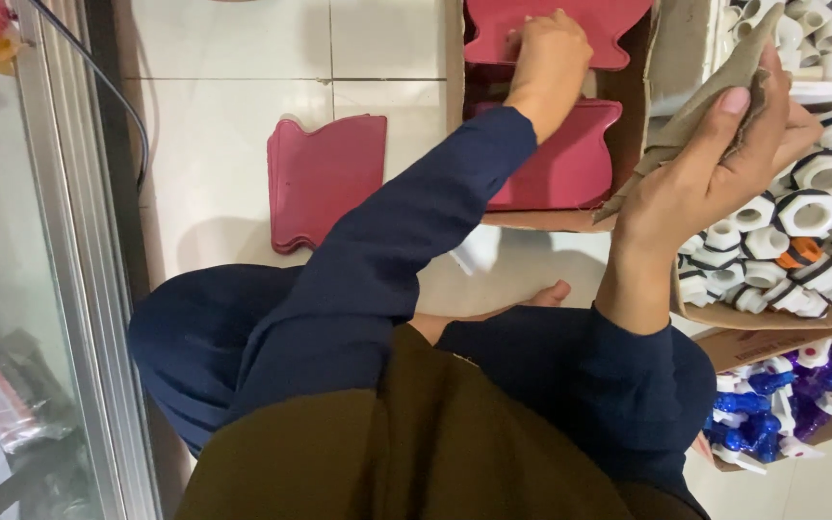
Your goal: The person sits on the floor and wipes the surface of pink plastic parts using a cloth. They handle the parts one at a time, wiping each side before placing them into a cardboard box.
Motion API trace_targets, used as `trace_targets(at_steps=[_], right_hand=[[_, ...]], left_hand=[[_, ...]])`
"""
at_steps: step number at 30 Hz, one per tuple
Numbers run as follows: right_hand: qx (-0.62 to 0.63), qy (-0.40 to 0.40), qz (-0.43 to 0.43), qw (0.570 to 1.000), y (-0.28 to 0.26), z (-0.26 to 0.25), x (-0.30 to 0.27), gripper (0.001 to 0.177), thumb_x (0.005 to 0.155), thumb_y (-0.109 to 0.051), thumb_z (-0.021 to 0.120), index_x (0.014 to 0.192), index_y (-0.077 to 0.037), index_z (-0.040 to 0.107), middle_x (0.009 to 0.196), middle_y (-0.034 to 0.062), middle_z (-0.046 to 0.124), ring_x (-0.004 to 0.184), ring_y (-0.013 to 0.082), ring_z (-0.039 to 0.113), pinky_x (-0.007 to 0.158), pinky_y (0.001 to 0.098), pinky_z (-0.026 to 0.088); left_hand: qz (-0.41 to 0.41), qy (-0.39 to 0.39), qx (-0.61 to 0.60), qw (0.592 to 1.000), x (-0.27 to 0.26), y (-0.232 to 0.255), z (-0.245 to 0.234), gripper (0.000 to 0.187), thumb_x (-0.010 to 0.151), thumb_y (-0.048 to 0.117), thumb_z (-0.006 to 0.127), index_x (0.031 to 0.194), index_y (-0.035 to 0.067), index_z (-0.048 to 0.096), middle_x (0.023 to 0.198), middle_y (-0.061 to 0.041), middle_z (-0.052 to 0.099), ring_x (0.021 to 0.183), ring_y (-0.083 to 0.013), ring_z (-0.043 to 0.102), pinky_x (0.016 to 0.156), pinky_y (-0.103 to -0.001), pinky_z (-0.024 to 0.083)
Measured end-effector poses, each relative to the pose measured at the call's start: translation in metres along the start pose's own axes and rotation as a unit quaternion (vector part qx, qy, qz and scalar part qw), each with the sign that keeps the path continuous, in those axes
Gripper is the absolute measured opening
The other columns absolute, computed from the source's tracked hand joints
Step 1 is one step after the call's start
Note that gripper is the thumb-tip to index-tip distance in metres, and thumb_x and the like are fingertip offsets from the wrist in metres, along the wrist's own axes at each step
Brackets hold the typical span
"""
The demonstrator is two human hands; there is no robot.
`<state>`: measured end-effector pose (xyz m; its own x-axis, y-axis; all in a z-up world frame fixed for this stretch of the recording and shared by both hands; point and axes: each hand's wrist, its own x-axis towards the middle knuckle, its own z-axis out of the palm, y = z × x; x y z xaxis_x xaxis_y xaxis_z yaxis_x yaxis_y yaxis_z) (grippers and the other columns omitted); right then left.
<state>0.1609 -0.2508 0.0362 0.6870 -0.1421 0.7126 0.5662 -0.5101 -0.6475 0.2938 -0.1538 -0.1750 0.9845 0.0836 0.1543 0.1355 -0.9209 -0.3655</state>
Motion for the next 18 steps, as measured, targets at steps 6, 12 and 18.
trace_targets(at_steps=[6, 12, 18], right_hand=[[0.003, -0.01, 0.006, 1.0, -0.001, 0.001, -0.001, 0.029, 0.115, -0.028, 0.05, 0.133, -0.01, 0.062, 0.111, 0.0103, 0.045, 0.106, 0.0247, 0.054, 0.096, 0.0402, 0.048], [0.025, -0.019, -0.006, 0.999, 0.003, -0.001, 0.002, 0.029, 0.116, -0.027, 0.049, 0.133, -0.007, 0.061, 0.111, 0.0102, 0.043, 0.104, 0.025, 0.05, 0.096, 0.0412, 0.046], [0.012, -0.018, 0.015, 1.0, 0.001, -0.003, 0.002, 0.031, 0.115, -0.029, 0.051, 0.133, -0.006, 0.062, 0.111, 0.0098, 0.043, 0.107, 0.0238, 0.05, 0.098, 0.0397, 0.045]], left_hand=[[0.101, -0.219, 0.007, 0.97, 0.028, -0.003, -0.043, 0.013, 0.089, 0.003, 0.065, 0.089, 0.005, 0.078, 0.085, -0.031, 0.078, 0.06, -0.0329, 0.074, 0.045, -0.037, 0.053], [0.142, -0.188, 0.122, 0.964, 0.025, -0.01, -0.073, 0.02, 0.084, 0.011, 0.059, 0.073, 0.005, 0.074, 0.076, -0.027, 0.081, 0.049, -0.0272, 0.068, 0.043, -0.032, 0.034], [0.072, -0.041, 0.072, 0.994, 0.033, 0.016, 0.004, 0.027, 0.099, 0.009, 0.046, 0.11, 0.034, 0.044, 0.107, 0.008, 0.042, 0.097, -0.021, 0.046, 0.079, -0.044, 0.029]])
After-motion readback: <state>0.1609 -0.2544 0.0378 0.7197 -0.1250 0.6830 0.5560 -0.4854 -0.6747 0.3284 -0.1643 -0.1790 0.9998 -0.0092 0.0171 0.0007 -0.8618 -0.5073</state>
